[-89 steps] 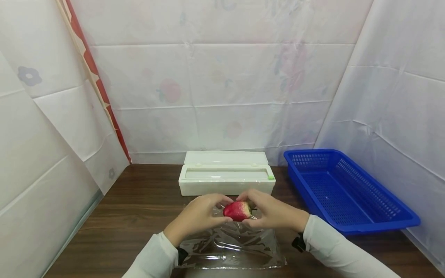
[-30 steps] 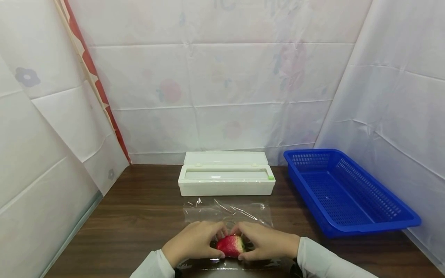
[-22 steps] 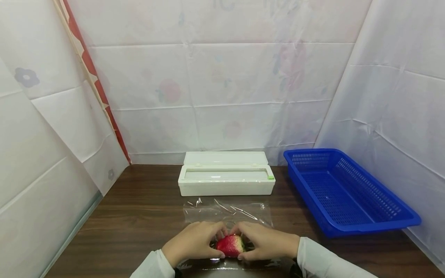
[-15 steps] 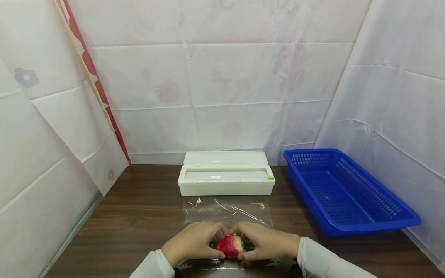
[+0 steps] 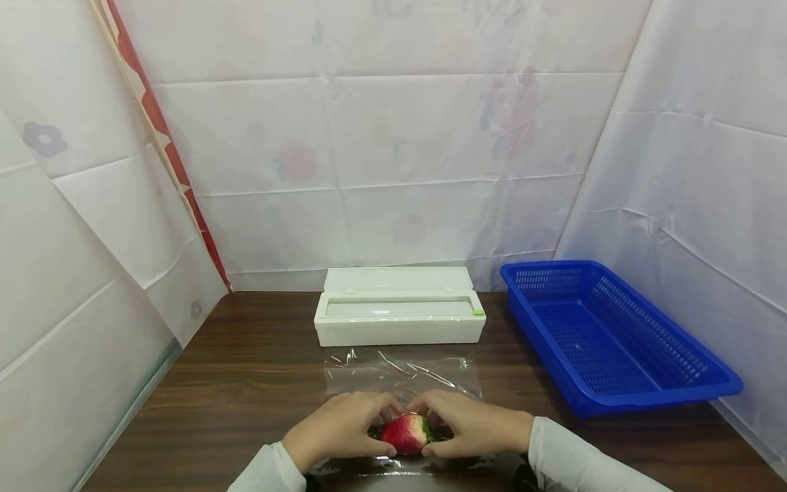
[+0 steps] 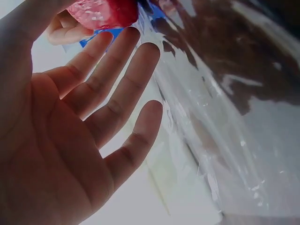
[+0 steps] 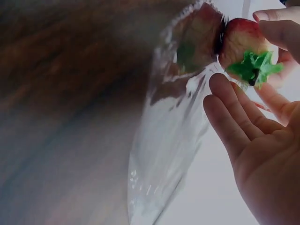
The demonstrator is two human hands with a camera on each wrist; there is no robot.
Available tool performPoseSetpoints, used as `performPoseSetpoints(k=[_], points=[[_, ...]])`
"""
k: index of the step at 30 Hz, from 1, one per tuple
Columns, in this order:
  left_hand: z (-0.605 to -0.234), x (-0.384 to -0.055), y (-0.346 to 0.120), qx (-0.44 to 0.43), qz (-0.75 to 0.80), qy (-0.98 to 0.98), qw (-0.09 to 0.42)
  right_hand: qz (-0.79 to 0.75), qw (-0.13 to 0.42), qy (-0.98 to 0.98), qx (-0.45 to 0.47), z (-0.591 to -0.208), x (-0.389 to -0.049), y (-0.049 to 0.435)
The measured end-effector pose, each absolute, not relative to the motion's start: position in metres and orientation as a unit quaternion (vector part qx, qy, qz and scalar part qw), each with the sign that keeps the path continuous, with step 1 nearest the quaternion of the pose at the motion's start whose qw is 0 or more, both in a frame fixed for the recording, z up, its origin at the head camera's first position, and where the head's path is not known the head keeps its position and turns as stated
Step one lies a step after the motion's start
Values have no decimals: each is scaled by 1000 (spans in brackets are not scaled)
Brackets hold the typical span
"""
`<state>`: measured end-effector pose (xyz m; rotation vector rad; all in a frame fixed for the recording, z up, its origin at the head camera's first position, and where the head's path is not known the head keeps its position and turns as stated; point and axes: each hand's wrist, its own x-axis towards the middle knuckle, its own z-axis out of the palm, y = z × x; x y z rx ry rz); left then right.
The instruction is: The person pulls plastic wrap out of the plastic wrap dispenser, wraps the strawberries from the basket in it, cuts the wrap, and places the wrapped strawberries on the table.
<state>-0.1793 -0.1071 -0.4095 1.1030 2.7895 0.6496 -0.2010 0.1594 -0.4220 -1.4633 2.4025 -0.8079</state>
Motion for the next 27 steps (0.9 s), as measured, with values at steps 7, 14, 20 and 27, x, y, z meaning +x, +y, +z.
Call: performPoseSetpoints(k=[7, 14, 20, 27], points=[[-404, -177, -121, 354, 215, 910, 28, -284, 110, 828, -471, -416, -201, 178], [-402, -175, -141, 338, 232, 912, 30, -268, 83, 853, -440, -411, -197, 199], [-402, -173, -146, 376, 297, 874, 78, -252, 69, 846, -464, -411, -195, 206], [-412, -165, -144, 396, 291, 858, 149, -167, 49, 825, -538, -421, -191, 208]])
